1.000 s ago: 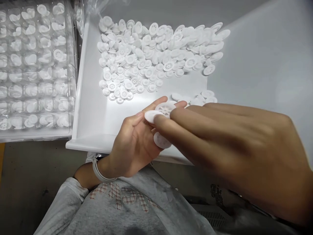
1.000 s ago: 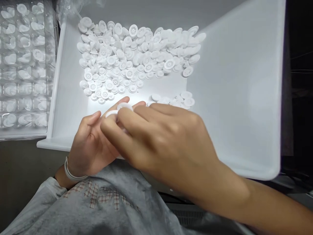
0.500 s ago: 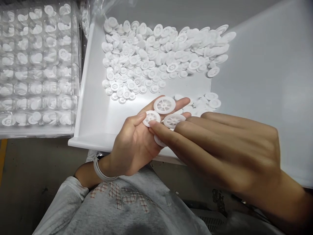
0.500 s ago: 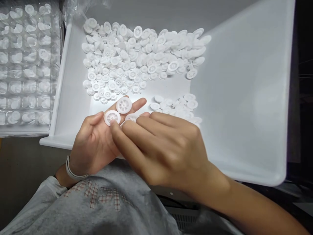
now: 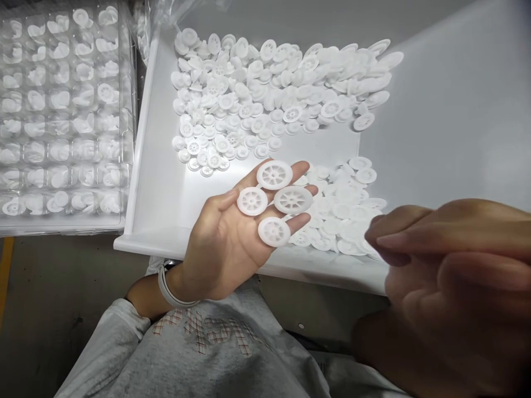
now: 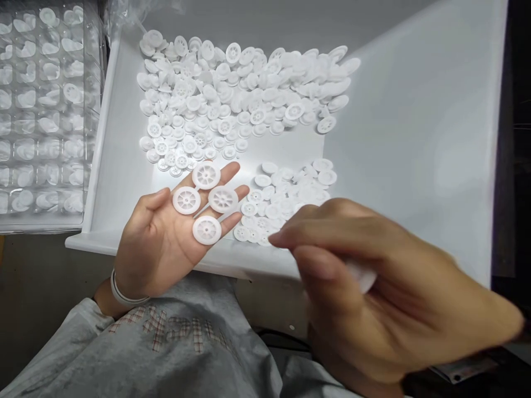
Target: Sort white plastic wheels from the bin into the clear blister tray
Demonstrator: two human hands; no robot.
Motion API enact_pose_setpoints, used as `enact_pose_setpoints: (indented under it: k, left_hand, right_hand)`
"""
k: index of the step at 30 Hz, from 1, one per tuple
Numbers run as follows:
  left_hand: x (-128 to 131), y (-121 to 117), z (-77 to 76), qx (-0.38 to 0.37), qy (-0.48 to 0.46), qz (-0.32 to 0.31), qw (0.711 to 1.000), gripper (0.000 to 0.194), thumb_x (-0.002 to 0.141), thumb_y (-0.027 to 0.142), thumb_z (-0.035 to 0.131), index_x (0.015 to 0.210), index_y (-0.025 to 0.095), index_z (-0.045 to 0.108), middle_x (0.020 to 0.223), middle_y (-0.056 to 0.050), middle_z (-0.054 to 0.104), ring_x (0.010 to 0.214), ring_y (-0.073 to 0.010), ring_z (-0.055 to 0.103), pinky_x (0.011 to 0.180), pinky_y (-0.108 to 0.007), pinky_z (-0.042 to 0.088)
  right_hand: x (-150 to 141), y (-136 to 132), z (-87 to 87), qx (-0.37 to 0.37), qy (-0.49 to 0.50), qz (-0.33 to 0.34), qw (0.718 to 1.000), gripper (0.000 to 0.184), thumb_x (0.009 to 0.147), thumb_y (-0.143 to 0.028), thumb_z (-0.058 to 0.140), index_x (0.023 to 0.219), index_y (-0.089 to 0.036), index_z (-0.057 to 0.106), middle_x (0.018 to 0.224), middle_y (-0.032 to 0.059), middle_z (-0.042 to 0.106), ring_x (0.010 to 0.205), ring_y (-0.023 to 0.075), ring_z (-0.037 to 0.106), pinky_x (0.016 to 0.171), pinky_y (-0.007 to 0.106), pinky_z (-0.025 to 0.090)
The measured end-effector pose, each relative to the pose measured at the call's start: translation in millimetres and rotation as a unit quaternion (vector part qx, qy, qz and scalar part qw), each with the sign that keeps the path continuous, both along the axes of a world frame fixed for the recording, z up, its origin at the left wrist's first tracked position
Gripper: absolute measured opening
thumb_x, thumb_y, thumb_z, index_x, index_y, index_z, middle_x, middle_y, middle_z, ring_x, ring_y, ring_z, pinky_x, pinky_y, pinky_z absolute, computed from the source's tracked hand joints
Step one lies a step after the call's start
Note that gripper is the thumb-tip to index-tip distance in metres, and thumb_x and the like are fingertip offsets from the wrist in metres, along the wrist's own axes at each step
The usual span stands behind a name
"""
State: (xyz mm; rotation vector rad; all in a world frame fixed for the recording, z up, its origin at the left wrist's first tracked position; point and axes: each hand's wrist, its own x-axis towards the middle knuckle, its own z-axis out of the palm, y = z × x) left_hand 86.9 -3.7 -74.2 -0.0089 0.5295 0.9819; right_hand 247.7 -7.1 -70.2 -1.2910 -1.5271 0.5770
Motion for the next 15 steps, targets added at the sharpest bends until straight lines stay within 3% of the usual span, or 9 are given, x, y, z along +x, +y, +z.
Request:
enact_pose_setpoints:
  k: [3, 7, 11, 15]
  left_hand:
    - [0.3, 0.6, -1.4, -0.009, 0.005, 0.002, 1.0, 0.048, 0.095, 0.035, 0.032, 0.141, 0.021, 0.04, 0.145, 0.001, 0.048, 0.137, -0.0192, 0.043, 0.116, -0.032, 0.038]
    - [0.2, 0.9, -3.9, -0.001, -0.001, -0.005, 1.0, 0.05, 0.096, 0.038, 0.022, 0.141, 0.024, 0.039, 0.146, 0.004, 0.046, 0.138, -0.0171, 0.04, 0.118, -0.031, 0.034]
    - [-0.5, 0.9, -3.4, 0.008, -0.015, -0.003, 1.0, 0.056, 0.096, 0.039, 0.019, 0.149, 0.024, 0.027, 0.149, 0.003, 0.041, 0.141, -0.0156, 0.036, 0.12, -0.033, 0.027]
    - [-0.8, 0.3, -1.6, 0.018, -0.014, -0.001, 1.0, 0.058, 0.096, 0.038, 0.019, 0.151, 0.022, 0.022, 0.149, 0.002, 0.041, 0.141, -0.0158, 0.036, 0.118, -0.032, 0.032]
  right_hand:
    - [-5.1, -3.4, -12.3, -0.008, 0.082, 0.012, 0.996, 0.024, 0.087, -0.037, 0.066, 0.069, -0.023, 0.06, 0.055, -0.0025, 0.05, 0.048, 0.0103, 0.045, 0.045, 0.033, 0.036]
    - [-11.2, -10.6, -16.8, -0.003, -0.006, 0.053, 0.999, 0.012, 0.08, -0.014, 0.069, 0.077, -0.021, 0.059, 0.057, -0.0035, 0.05, 0.05, 0.0099, 0.046, 0.042, 0.029, 0.03]
    - [-10.6, -14.8, -15.1, -0.006, -0.037, 0.073, 0.997, 0.024, 0.071, -0.003, 0.072, 0.085, -0.02, 0.062, 0.06, -0.0046, 0.051, 0.052, 0.0084, 0.044, 0.044, 0.026, 0.032]
    - [-8.3, -17.3, -17.8, -0.019, -0.038, 0.086, 0.995, 0.034, 0.069, -0.002, 0.075, 0.094, -0.021, 0.063, 0.067, -0.004, 0.053, 0.057, 0.0091, 0.045, 0.049, 0.027, 0.036]
